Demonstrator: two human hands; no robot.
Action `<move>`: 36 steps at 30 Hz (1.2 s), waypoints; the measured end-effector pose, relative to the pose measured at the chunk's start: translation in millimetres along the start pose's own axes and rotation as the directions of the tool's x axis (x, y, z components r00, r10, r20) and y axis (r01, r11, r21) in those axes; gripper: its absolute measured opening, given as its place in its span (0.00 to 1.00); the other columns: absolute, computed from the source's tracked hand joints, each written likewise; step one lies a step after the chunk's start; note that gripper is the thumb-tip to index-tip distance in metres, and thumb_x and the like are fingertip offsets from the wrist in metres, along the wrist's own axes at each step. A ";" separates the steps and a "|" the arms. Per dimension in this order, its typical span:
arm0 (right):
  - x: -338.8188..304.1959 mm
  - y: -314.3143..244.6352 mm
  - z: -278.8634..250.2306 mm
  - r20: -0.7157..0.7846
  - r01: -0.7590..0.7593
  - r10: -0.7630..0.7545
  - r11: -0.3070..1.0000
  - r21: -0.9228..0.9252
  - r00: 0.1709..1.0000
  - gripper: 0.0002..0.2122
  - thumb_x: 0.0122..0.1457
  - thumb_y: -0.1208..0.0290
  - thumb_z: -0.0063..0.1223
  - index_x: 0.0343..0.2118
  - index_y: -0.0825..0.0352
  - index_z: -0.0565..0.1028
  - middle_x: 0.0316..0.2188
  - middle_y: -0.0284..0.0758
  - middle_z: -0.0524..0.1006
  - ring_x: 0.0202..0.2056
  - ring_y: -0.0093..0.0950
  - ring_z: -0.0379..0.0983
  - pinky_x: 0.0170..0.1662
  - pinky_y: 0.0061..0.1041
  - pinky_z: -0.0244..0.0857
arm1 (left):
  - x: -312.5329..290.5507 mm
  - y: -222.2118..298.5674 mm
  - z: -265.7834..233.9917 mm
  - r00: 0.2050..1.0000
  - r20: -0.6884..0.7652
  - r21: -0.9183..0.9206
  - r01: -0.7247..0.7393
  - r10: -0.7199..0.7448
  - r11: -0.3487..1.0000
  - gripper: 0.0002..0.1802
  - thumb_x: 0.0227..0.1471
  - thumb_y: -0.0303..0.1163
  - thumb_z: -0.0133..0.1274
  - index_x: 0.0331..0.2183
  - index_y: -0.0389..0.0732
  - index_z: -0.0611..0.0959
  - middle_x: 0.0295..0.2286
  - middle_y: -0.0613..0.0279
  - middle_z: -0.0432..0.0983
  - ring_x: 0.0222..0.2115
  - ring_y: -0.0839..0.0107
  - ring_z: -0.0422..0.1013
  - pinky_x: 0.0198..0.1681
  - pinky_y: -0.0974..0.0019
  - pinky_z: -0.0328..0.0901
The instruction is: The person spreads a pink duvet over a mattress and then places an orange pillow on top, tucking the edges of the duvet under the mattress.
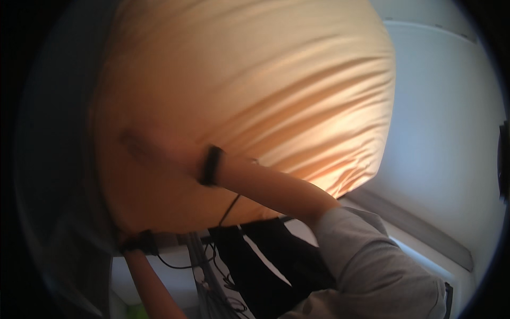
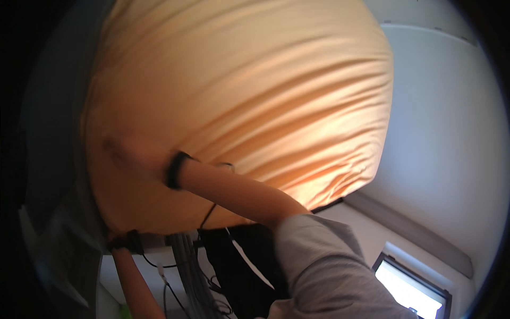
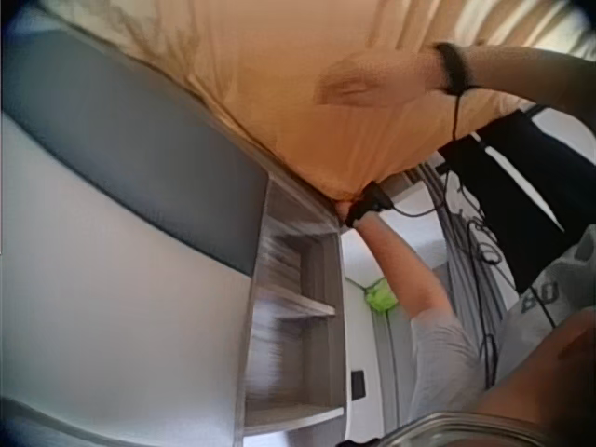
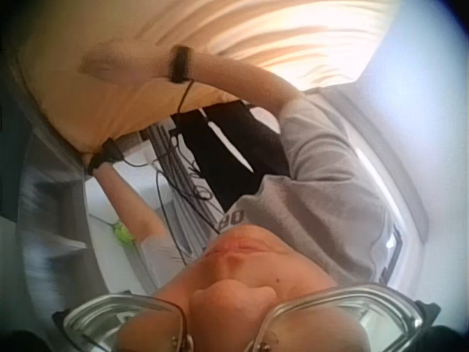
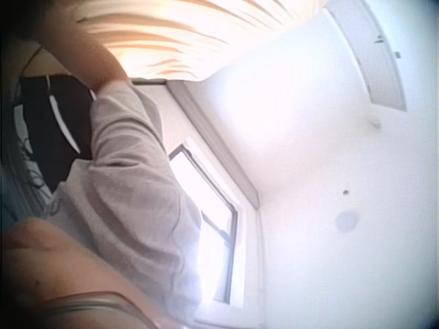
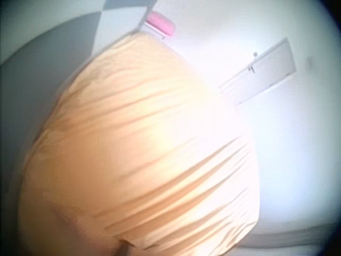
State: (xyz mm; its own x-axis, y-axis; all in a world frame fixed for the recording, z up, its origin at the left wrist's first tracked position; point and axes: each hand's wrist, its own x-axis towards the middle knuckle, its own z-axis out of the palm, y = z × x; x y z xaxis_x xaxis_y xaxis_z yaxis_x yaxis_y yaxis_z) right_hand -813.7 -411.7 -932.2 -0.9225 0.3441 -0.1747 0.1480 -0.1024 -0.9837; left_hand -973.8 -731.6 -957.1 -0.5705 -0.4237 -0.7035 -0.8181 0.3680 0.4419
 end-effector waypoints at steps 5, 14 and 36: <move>-198.1 176.3 -139.3 0.029 -0.592 0.867 0.315 0.742 0.497 0.12 0.54 0.67 0.41 0.39 0.65 0.65 0.29 0.34 0.70 0.28 0.19 0.68 0.31 0.15 0.63 | -8.1 -40.0 144.9 0.984 0.173 -0.017 0.045 -0.041 0.999 0.27 0.44 0.33 0.46 0.48 0.38 0.62 0.44 0.51 0.60 0.46 0.54 0.56 0.45 0.48 0.55; -700.0 306.1 -211.7 0.186 0.110 0.934 -0.229 0.967 0.306 0.24 0.50 0.47 0.39 0.41 0.64 0.62 0.42 0.37 0.61 0.46 0.33 0.56 0.48 0.32 0.53 | -300.0 -318.4 153.8 0.942 0.333 -0.525 0.209 -0.027 0.825 0.26 0.47 0.41 0.40 0.44 0.33 0.62 0.45 0.49 0.56 0.48 0.55 0.52 0.51 0.47 0.46; -800.1 585.6 -305.6 -0.235 0.174 0.921 0.188 0.967 0.312 0.04 0.54 0.69 0.40 0.27 0.63 0.64 0.21 0.29 0.65 0.21 0.20 0.59 0.23 0.17 0.54 | -226.0 -542.6 361.1 0.856 0.422 0.298 -0.442 0.299 0.846 0.04 0.44 0.22 0.46 0.27 0.39 0.72 0.18 0.66 0.66 0.19 0.78 0.62 0.24 0.74 0.61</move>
State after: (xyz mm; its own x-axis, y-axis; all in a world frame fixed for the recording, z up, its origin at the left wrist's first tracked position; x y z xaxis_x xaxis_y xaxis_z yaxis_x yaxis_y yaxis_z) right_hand 120.1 -461.8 -1381.7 -0.0674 0.2322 -0.9703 -0.4775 -0.8615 -0.1730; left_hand -375.2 -536.6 -1238.9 -0.7029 0.0963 -0.7047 -0.4182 0.7454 0.5190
